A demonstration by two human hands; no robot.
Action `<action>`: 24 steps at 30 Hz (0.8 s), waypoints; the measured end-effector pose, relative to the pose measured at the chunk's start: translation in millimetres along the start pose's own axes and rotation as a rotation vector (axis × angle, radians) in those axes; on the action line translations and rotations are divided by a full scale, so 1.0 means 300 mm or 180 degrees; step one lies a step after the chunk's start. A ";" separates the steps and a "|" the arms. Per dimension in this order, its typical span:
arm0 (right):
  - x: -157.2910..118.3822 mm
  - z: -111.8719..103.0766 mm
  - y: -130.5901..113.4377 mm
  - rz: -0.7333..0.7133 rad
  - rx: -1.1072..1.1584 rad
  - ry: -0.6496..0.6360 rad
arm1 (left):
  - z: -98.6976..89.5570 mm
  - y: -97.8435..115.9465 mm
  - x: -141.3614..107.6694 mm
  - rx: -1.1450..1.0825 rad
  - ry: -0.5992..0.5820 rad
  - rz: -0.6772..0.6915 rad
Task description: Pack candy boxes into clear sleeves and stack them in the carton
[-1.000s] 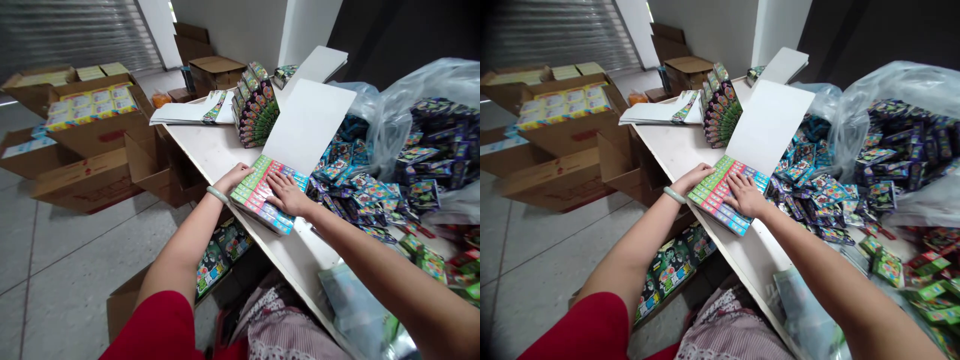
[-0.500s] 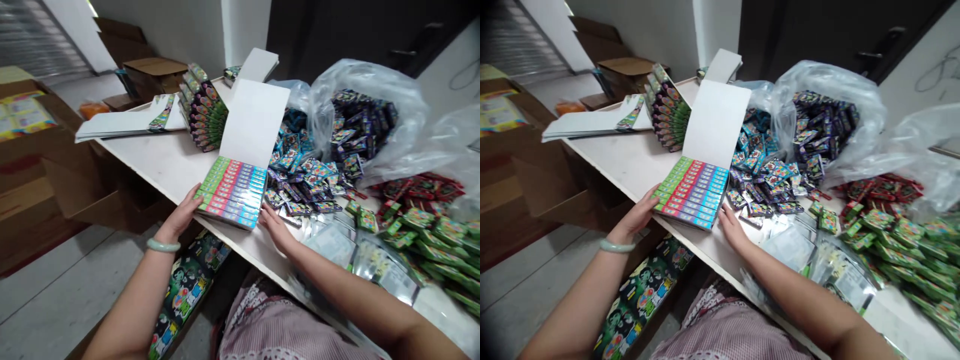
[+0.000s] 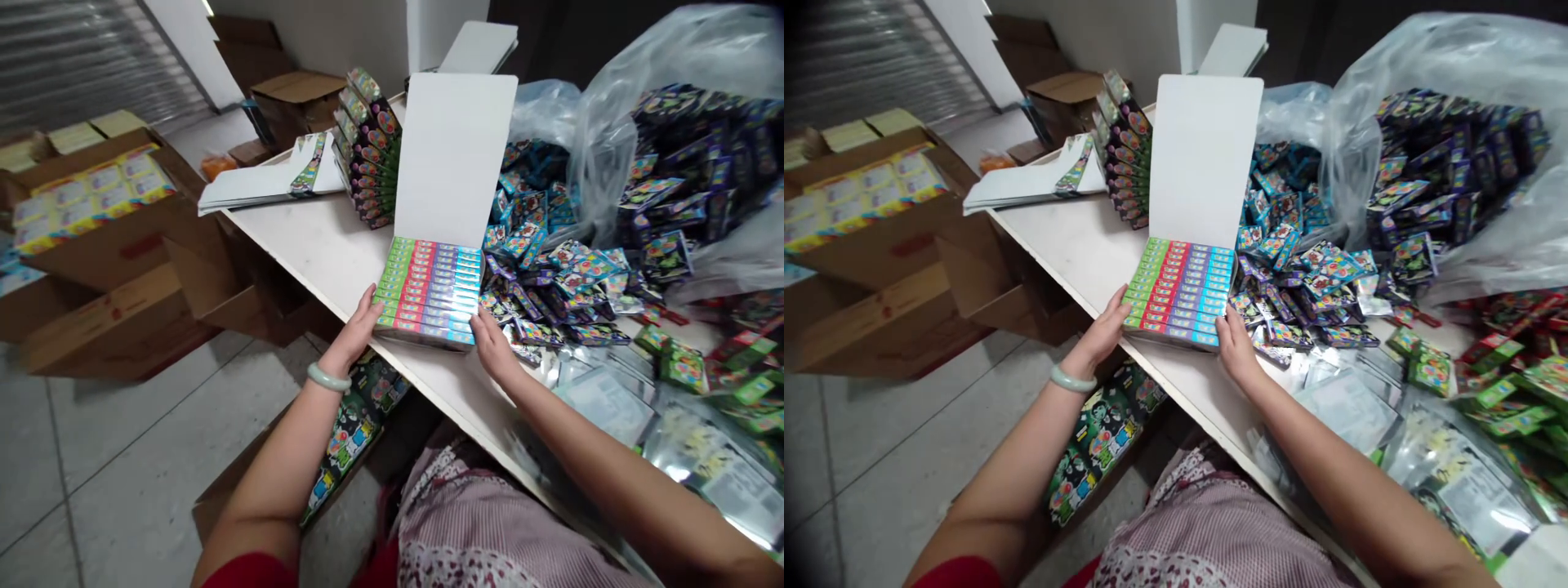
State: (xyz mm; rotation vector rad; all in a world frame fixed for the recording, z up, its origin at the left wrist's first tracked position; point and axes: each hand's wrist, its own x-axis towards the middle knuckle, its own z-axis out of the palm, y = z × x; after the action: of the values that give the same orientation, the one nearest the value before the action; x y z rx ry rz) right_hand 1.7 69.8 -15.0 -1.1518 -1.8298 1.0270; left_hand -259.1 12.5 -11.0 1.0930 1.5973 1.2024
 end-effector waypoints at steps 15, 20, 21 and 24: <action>0.036 -0.043 -0.193 -0.0656 -0.2233 -0.1048 | 0.002 0.183 0.021 0.2837 -0.0428 0.1134; 0.039 -0.044 -0.219 -0.0462 -0.2212 -0.1220 | 0.011 0.175 0.022 0.3079 -0.0390 0.1176; 0.044 -0.055 -0.216 -0.0459 -0.2038 -0.1271 | 0.005 0.181 0.018 0.2952 -0.0426 0.1145; 0.117 -0.117 -0.211 -0.0337 -0.1005 -0.1095 | -0.020 0.233 0.026 0.1819 -0.0405 0.0849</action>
State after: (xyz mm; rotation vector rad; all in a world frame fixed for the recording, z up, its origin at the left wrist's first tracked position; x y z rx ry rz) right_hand -1.0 93.0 61.8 -1.0905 -2.3663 0.9413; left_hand -256.1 29.7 57.5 1.7527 1.7831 0.8258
